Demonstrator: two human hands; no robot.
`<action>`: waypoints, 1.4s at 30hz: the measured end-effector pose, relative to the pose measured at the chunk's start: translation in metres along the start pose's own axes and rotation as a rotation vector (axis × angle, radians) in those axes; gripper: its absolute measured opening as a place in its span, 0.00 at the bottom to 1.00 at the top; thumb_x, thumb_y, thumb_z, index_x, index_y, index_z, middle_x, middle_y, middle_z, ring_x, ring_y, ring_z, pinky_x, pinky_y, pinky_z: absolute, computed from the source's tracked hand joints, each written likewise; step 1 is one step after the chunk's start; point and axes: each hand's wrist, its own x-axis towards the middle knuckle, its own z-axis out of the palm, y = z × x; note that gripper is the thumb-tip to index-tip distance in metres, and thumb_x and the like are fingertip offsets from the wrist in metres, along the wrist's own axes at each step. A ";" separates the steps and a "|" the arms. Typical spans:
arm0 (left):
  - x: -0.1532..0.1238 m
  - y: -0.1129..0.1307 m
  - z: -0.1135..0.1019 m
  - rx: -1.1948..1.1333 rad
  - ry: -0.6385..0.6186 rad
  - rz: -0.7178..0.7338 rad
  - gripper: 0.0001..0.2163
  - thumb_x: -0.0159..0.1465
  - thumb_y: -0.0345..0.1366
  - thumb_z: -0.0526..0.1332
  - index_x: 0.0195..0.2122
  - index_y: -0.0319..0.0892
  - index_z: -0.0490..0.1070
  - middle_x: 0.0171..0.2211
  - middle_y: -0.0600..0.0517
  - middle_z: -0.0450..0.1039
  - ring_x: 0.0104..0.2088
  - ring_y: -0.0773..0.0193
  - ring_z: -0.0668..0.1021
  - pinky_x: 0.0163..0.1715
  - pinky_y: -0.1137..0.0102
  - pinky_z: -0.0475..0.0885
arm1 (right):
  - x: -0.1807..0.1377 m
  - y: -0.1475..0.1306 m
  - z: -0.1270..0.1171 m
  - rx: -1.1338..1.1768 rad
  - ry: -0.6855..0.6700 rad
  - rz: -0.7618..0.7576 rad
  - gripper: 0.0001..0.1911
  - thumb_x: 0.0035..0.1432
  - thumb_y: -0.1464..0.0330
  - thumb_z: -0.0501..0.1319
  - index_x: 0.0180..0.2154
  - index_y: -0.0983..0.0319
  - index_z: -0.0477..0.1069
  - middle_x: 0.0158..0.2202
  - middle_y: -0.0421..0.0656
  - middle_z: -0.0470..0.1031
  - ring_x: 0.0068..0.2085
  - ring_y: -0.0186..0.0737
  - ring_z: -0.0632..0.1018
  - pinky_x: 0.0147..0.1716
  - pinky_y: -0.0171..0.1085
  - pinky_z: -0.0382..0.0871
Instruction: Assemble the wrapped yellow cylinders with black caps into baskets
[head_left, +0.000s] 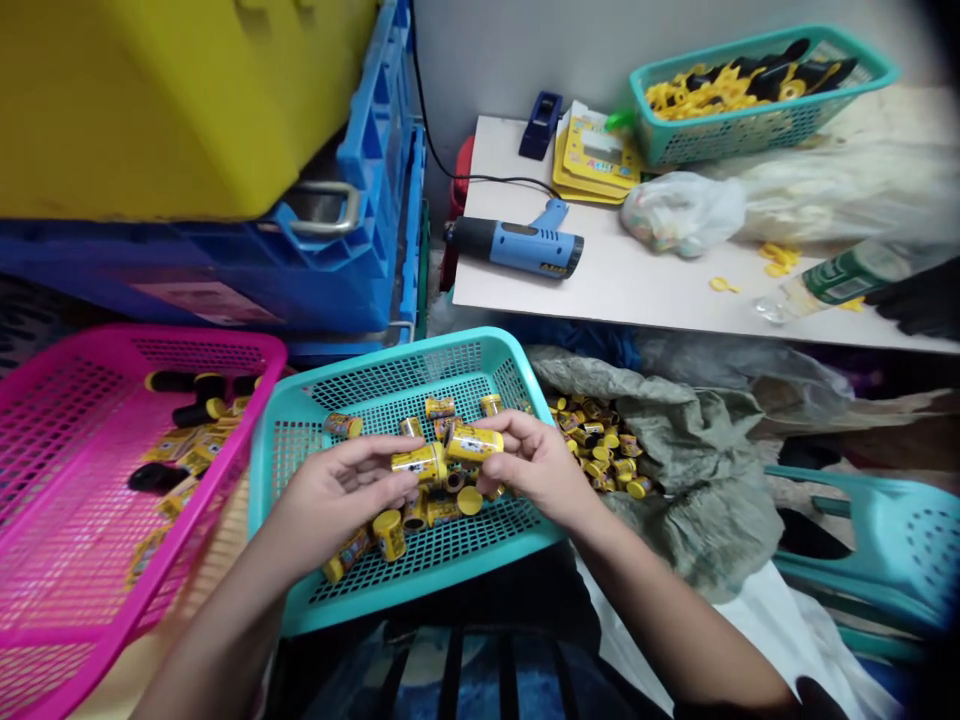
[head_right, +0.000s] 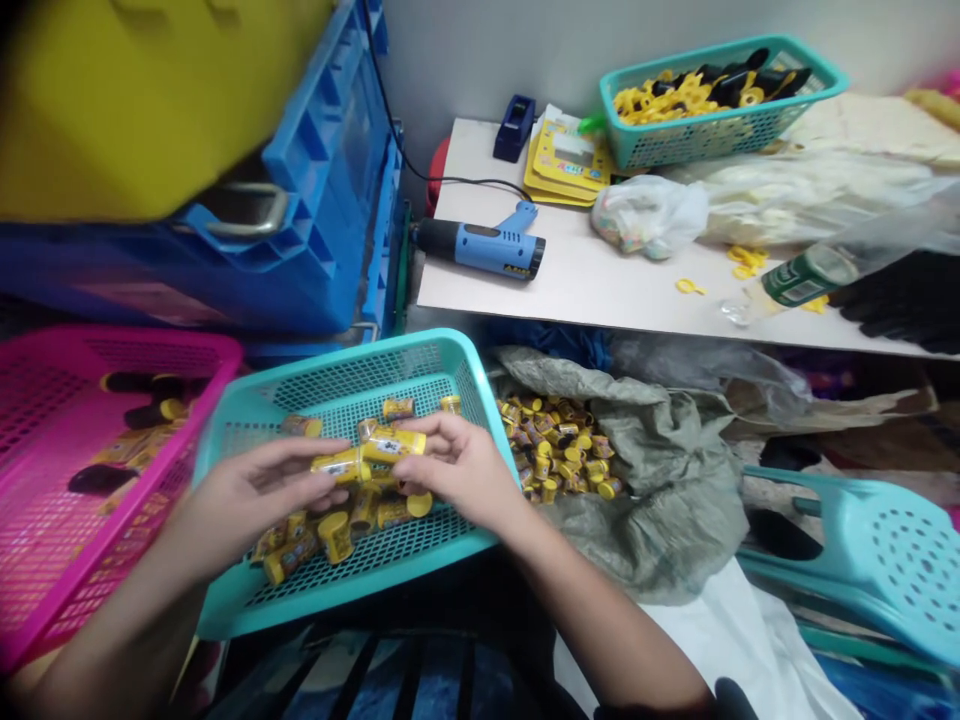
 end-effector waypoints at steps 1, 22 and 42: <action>0.000 0.000 0.002 0.011 -0.003 -0.004 0.16 0.54 0.43 0.71 0.43 0.46 0.78 0.32 0.51 0.83 0.32 0.60 0.84 0.36 0.68 0.81 | -0.001 0.001 -0.001 0.005 0.002 -0.002 0.27 0.43 0.57 0.74 0.42 0.62 0.70 0.24 0.36 0.74 0.23 0.29 0.75 0.25 0.30 0.73; -0.008 -0.011 -0.024 0.959 -0.117 -0.129 0.17 0.64 0.49 0.52 0.41 0.43 0.73 0.44 0.43 0.79 0.46 0.48 0.78 0.49 0.54 0.71 | -0.057 -0.021 -0.073 -0.696 0.525 -0.719 0.13 0.54 0.68 0.69 0.42 0.59 0.73 0.40 0.43 0.76 0.38 0.39 0.79 0.37 0.37 0.75; 0.010 -0.071 -0.024 1.043 -0.021 -0.117 0.07 0.62 0.39 0.56 0.38 0.44 0.69 0.38 0.48 0.77 0.45 0.53 0.77 0.41 0.65 0.69 | 0.063 0.052 0.040 -1.961 -0.353 -0.065 0.15 0.61 0.70 0.57 0.44 0.74 0.74 0.46 0.60 0.74 0.52 0.58 0.70 0.50 0.51 0.62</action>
